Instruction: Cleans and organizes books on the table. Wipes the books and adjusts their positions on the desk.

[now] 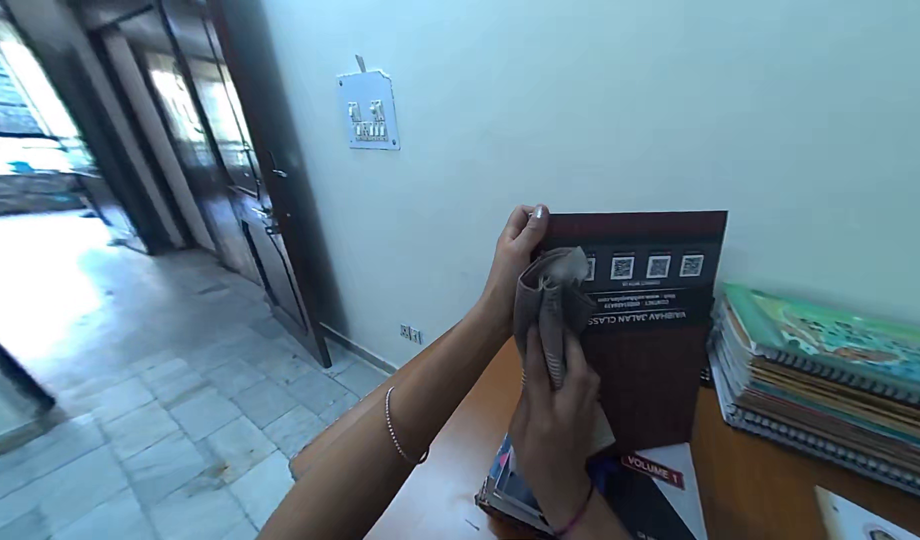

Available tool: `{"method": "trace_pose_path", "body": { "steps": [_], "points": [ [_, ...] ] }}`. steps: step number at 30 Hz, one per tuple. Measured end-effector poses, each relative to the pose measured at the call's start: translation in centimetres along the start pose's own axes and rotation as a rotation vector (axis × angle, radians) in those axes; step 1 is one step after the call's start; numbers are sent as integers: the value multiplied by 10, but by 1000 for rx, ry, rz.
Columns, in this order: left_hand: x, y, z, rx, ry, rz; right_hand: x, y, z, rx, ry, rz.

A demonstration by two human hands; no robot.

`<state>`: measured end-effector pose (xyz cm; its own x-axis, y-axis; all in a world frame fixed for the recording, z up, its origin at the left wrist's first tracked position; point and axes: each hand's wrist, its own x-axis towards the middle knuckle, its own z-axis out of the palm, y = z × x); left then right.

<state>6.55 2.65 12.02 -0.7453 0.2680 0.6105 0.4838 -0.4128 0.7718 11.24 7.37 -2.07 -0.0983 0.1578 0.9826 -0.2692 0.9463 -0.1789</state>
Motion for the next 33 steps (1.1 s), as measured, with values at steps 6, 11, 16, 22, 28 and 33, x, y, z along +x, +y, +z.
{"method": "trace_pose_path", "body": {
  "steps": [6, 11, 16, 22, 28, 33],
  "points": [
    [14, -8, -1, -25, 50, -50, 78, 56, -23, -72, -85, 157],
    [10, -4, 2, -38, 30, -18, 92, 120, -36, -145, 60, 547],
    [10, -4, 4, -32, 68, -31, 23, 94, -52, 42, 53, 1075],
    [6, -3, 9, -35, 107, -16, -21, 0, -41, 125, -56, 781],
    [10, -5, -1, 2, 78, 9, -2, -26, -10, 107, -96, 200],
    [6, -2, 1, -46, 65, -25, 69, 39, -31, -10, -66, 243]
  ]
}}
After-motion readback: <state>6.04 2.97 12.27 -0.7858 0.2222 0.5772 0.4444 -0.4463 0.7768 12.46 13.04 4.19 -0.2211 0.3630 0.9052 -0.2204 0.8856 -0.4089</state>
